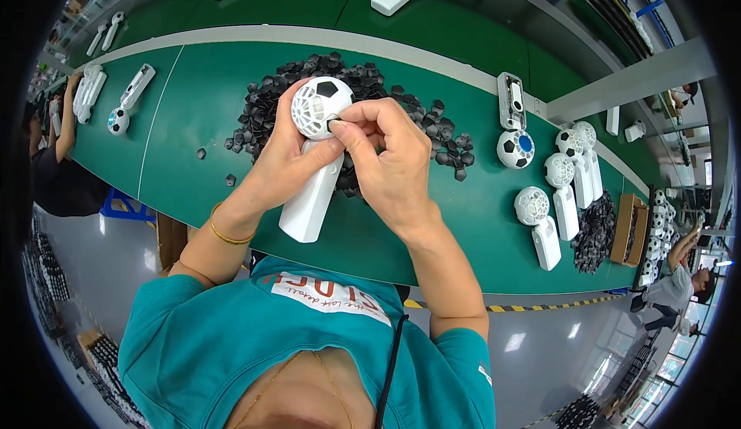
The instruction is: Assembling small handheld fans by manually inserting decorative plastic pieces into the fan head.
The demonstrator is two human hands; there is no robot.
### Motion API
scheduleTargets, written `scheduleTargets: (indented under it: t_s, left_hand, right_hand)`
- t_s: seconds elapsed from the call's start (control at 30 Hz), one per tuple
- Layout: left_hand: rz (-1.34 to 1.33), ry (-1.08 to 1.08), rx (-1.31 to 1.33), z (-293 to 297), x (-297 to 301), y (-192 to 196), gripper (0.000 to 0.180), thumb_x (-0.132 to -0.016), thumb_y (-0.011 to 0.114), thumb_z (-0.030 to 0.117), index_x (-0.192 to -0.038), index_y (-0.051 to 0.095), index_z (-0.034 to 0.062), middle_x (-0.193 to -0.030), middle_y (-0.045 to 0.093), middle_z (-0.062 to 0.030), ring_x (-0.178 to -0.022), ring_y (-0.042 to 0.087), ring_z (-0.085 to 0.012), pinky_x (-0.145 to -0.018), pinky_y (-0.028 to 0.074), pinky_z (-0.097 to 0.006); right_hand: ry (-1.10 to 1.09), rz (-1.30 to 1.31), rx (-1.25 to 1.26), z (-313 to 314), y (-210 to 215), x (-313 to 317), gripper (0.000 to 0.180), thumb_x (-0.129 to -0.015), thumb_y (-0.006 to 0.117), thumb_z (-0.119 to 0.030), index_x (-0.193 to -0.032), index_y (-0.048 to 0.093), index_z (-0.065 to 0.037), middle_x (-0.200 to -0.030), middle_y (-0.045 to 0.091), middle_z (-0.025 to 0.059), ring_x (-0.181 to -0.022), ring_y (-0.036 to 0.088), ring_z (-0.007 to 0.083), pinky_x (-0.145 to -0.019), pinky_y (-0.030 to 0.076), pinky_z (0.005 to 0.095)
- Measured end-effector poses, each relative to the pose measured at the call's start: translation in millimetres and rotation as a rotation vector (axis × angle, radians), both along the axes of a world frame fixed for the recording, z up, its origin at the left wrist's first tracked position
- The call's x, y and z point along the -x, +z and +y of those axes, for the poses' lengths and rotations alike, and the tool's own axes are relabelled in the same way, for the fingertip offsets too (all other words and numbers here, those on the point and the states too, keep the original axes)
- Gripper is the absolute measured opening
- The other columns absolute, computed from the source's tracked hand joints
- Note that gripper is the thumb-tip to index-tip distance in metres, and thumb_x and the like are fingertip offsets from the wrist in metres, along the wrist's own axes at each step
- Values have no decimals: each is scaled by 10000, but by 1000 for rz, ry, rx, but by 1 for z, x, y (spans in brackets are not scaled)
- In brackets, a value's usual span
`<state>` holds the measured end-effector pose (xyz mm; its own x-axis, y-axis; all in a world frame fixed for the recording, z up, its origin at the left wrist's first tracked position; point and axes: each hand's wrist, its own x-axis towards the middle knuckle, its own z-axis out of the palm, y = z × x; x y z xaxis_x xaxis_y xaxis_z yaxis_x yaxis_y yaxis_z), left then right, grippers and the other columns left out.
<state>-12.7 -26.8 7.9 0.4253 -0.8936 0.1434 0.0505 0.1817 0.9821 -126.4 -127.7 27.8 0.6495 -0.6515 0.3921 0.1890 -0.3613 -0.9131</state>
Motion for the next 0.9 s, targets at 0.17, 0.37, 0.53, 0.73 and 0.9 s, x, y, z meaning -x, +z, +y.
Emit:
scheduleTargets:
  t_s: [0.17,0.37,0.53,0.73,0.9]
  left_hand:
    - [27,-6,37,-1,0,1,771,-888,620,117,-1396,58,-25,-1244,473,-174,-1122,518,-195,-931,464,-339]
    - [28,-27,-5,-3,-4,2,776,-882,624,115,-1394,60,-32,-1251,469,-168,-1125,514,-194,-936,456,-327]
    - [5,-41,-36,-7,-8,4,772,-876,624,108,-1393,70,-39,-1248,469,-166,-1124,514,-192,-930,456,-317]
    - [-100,-75,-15,-8,-11,15,745,-870,603,95,-1387,84,-43,-1244,470,-171,-1127,513,-200,-935,454,-326]
    - [-121,-116,-55,-16,-18,28,728,-845,600,65,-1396,130,-17,-1240,459,-148,-1136,500,-195,-942,444,-334]
  right_hand:
    - [-5,8,202,-3,2,-5,101,-793,699,-8,-864,627,-8,-795,594,45,-645,566,99,-556,469,225]
    - [86,182,67,-15,13,0,98,-836,681,-14,-887,598,1,-870,593,23,-725,565,66,-588,455,185]
    - [119,301,61,-23,24,-1,126,-839,687,-40,-903,586,-2,-859,585,21,-710,561,61,-578,460,187]
    - [135,280,93,-36,28,-4,247,-838,688,-61,-1037,559,7,-875,595,39,-700,557,59,-581,478,198]
    - [191,379,175,-46,40,-5,398,-834,674,-55,-1187,507,20,-907,599,54,-720,566,72,-613,498,217]
